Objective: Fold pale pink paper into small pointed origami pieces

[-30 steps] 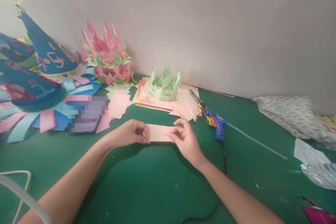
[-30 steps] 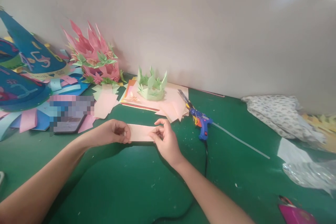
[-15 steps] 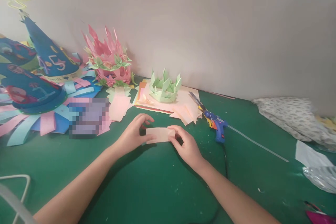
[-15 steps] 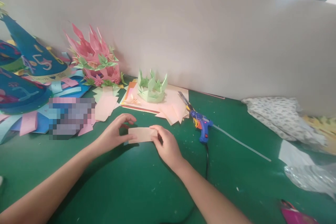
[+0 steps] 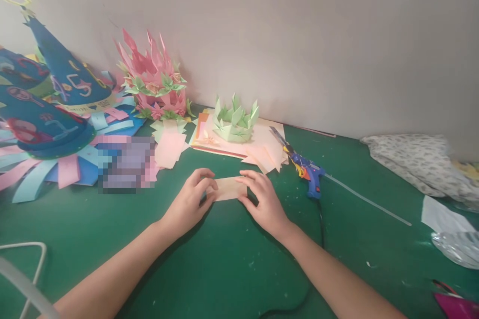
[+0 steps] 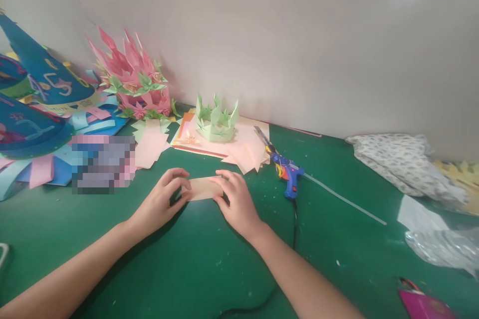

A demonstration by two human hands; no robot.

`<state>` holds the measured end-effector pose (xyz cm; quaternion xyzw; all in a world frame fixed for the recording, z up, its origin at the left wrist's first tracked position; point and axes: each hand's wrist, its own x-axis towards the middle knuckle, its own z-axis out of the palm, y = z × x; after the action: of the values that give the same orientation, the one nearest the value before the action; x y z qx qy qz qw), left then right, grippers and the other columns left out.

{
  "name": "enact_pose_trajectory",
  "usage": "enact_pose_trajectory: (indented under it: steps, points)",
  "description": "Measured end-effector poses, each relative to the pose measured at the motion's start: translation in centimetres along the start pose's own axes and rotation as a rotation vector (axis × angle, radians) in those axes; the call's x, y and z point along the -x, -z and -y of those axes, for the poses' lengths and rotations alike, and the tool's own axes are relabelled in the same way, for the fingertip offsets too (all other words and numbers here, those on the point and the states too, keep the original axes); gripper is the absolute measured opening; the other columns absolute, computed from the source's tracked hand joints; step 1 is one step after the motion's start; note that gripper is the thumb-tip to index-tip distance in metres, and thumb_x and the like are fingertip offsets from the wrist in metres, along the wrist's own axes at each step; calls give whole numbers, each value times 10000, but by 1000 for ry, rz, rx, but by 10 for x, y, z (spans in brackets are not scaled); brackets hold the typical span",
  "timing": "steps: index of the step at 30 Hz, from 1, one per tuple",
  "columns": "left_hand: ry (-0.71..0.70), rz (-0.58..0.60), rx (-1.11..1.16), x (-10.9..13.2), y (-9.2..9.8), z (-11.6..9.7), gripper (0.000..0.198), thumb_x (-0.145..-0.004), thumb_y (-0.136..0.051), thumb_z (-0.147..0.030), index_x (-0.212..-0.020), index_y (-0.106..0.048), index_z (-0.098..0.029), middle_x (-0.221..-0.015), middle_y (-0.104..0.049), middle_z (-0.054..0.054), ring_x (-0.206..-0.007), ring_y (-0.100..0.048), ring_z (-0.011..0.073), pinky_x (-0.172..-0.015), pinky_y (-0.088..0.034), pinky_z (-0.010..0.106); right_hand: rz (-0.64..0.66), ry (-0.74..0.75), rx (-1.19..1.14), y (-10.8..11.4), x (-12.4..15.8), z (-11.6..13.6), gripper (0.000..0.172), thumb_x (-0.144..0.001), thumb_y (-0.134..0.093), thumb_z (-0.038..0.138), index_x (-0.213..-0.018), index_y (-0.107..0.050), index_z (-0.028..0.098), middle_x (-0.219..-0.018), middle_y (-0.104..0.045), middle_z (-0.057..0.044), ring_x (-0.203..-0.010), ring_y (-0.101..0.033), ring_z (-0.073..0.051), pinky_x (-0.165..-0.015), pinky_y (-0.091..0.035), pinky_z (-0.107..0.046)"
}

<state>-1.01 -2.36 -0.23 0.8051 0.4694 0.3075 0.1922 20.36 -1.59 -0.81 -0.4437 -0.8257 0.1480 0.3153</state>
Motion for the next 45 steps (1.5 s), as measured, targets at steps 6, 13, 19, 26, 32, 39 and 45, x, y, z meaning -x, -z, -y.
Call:
enact_pose_trajectory:
  steps: [6, 13, 19, 26, 32, 39, 45]
  points:
    - [-107, 83, -25, 1, 2, 1, 146, -838, -389, -72, -799, -469, -187, -1035, -511, 55, -953, -505, 160, -848, -422, 319, 27, 92, 66, -1, 1, 3, 323, -820, -518, 124, -1115, -523, 257, -1047, -602, -41, -1010, -504, -210, -886, -388, -402]
    - [-194, 155, -31, 4, 7, -1, 160, -839, -365, -57, -825, -457, -187, -1153, -486, 79, -1063, -473, 182, -877, -413, 330, 57, 156, 28, -1, 1, 2, 229, -840, -396, 57, -799, -570, 200, -860, -595, -34, -826, -506, -167, -746, -402, -319]
    - [-213, 225, 5, 5, 7, -1, 165, -781, -414, -33, -797, -487, -180, -1073, -547, 74, -1013, -505, 189, -848, -433, 335, 160, 163, -22, 1, 1, 4, 99, -815, -501, 117, -835, -555, 197, -940, -603, -41, -886, -521, -177, -797, -410, -341]
    - [-198, 223, -4, 1, 9, -1, 156, -870, -437, -208, -859, -591, -187, -937, -628, 47, -904, -557, 179, -827, -452, 335, 203, 163, -29, 3, 1, 5, 123, -869, -502, 244, -878, -621, 214, -886, -635, -32, -852, -550, -164, -776, -438, -331]
    - [-118, 181, 1, 1, 6, 0, 208, -891, -408, -240, -893, -610, -191, -934, -647, 45, -888, -567, 178, -821, -456, 334, 164, 135, -30, 5, 0, 2, 184, -891, -450, 210, -891, -634, 212, -896, -646, -41, -835, -556, -167, -749, -452, -323]
    - [45, 120, -52, 3, 0, 1, 182, -885, -411, -239, -997, -548, -195, -926, -640, 56, -833, -582, 189, -726, -477, 318, 92, -60, -27, 1, 1, -1, 111, -877, -468, 191, -904, -574, 211, -807, -631, -19, -749, -563, -155, -667, -454, -279]
    - [40, 95, -93, 2, -3, -2, 161, -882, -419, -259, -970, -544, -208, -931, -639, 46, -809, -583, 189, -707, -468, 310, 116, 38, 27, 1, 1, 1, 187, -895, -438, 197, -913, -623, 219, -882, -604, -41, -815, -551, -165, -721, -454, -295]
